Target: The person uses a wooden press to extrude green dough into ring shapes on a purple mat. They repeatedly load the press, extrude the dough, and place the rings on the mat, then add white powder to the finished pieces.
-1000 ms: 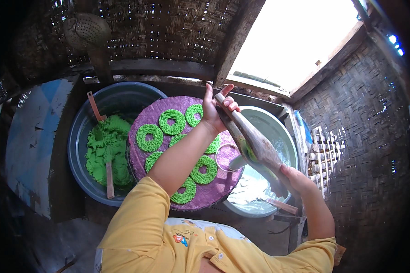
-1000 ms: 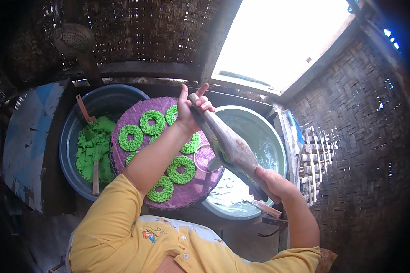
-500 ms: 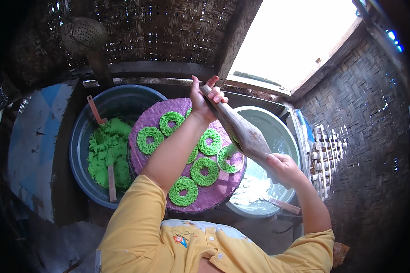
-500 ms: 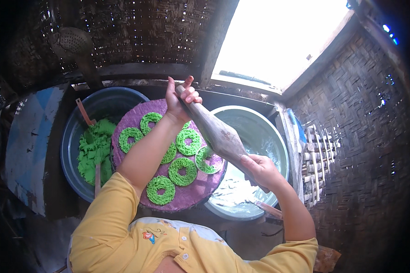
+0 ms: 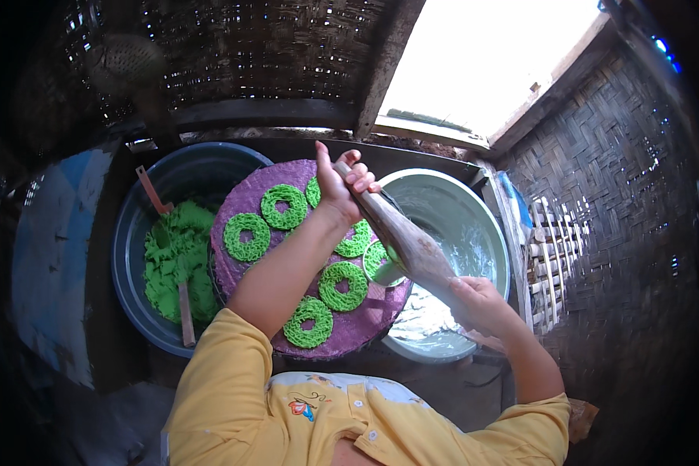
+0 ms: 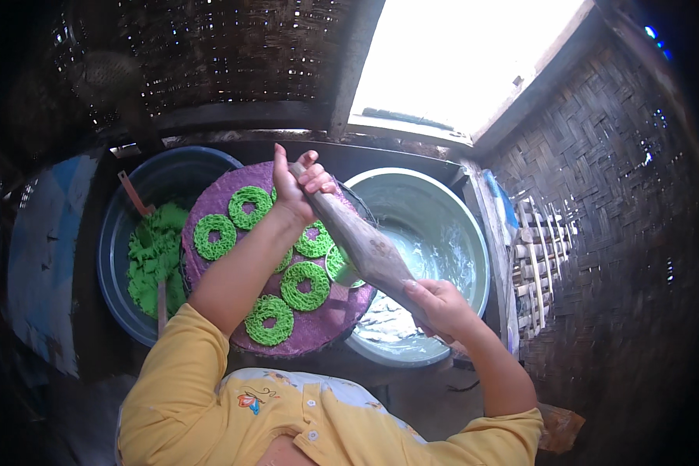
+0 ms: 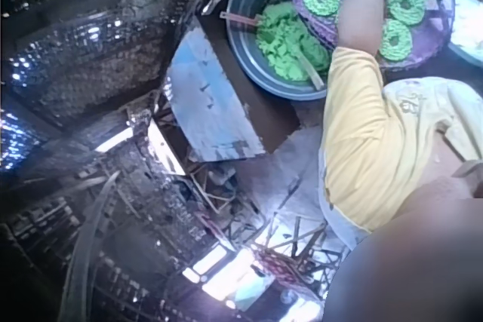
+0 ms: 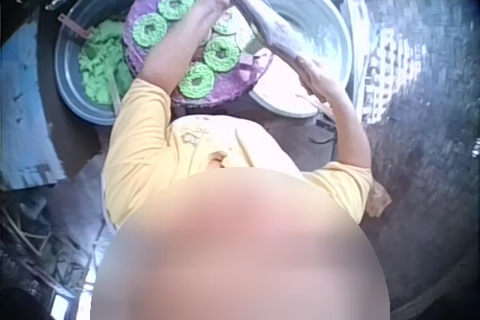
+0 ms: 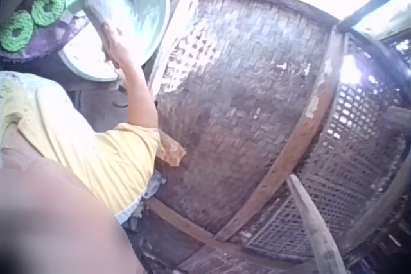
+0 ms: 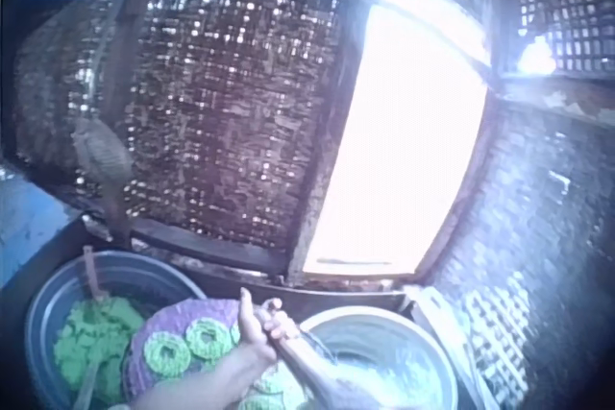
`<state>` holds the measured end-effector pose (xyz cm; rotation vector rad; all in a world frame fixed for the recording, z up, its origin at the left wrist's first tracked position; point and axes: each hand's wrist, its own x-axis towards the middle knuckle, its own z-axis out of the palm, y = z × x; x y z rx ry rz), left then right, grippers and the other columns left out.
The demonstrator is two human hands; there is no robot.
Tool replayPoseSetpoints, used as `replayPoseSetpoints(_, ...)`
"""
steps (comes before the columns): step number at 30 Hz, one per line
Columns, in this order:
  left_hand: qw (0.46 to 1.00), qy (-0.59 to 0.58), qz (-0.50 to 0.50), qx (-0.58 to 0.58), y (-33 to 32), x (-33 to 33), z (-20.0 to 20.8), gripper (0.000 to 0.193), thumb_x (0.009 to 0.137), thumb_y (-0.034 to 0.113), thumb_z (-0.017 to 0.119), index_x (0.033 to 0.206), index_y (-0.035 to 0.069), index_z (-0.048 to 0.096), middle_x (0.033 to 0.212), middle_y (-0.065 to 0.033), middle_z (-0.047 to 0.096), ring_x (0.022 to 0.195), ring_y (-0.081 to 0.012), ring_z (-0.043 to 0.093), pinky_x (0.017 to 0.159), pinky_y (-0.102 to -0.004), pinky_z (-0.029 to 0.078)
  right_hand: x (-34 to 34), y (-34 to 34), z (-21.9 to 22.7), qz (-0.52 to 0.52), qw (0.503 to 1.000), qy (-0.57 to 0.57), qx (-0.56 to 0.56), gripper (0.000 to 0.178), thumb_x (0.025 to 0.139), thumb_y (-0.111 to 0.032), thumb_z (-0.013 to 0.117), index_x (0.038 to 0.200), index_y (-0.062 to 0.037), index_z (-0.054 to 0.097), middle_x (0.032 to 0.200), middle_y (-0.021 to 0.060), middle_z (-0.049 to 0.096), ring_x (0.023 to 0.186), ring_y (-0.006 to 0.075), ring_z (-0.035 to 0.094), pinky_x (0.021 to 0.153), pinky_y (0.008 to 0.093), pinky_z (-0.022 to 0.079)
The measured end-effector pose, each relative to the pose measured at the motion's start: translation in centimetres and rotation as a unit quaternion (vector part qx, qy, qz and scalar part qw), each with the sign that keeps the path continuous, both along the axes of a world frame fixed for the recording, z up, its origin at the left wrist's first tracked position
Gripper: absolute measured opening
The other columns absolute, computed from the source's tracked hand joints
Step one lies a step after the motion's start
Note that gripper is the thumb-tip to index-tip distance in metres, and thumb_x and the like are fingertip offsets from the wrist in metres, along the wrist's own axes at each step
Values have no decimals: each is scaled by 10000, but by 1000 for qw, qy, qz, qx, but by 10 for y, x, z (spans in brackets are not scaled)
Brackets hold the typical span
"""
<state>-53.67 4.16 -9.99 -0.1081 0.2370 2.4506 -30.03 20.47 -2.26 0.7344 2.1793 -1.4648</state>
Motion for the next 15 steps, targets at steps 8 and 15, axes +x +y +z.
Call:
replayPoseSetpoints(8, 980, 199, -18, 19, -35, -26, 60, 736, 871, 677, 203, 1083, 51, 529, 652, -28, 442, 606, -155, 462, 691, -337, 422, -11, -29, -15, 6, 986, 166, -8, 324, 801, -288, 646, 960, -14, 579, 629, 20, 551, 521, 72, 504, 463, 230, 394)
replayPoseSetpoints(15, 842, 398, -51, -362, -87, 9, 92, 524, 912, 505, 393, 1201, 86, 522, 1021, -46, 575, 945, -156, 529, 881, -336, 403, 57, -44, 8, -39, 964, 264, -13, 565, 613, -58, 740, 1124, 19, 513, 953, 38, 589, 865, 90, 544, 771, 250, 426)
